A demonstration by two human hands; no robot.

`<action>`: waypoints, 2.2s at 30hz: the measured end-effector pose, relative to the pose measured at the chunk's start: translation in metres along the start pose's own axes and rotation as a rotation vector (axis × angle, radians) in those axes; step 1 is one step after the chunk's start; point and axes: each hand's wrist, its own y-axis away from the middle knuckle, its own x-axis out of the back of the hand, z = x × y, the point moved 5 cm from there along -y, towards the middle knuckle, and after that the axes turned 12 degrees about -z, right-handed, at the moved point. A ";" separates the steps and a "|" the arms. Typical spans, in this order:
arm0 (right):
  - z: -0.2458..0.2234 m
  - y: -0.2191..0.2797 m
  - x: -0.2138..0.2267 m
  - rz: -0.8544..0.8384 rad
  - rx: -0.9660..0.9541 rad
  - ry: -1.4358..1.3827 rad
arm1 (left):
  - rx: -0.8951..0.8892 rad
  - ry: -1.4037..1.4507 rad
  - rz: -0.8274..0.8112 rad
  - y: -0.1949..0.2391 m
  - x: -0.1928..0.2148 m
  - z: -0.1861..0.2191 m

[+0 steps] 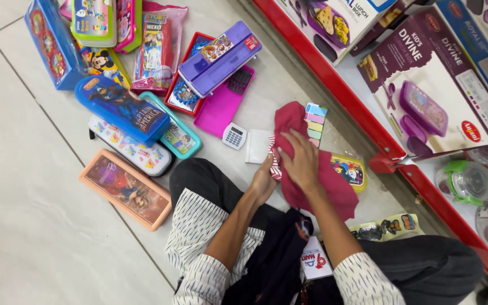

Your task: Organize and clean pencil cases and other stationary items on store shelves and the floor.

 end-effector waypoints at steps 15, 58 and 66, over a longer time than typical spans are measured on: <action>0.089 0.108 0.042 0.195 -0.145 0.075 | -0.265 -0.097 0.319 -0.023 0.109 -0.012; 0.093 0.111 0.082 0.191 -0.403 -0.111 | -0.086 -2.014 -0.112 0.051 -0.084 0.052; 0.042 0.106 0.007 -0.052 -0.014 0.096 | -0.077 -1.968 0.054 0.035 -0.049 0.014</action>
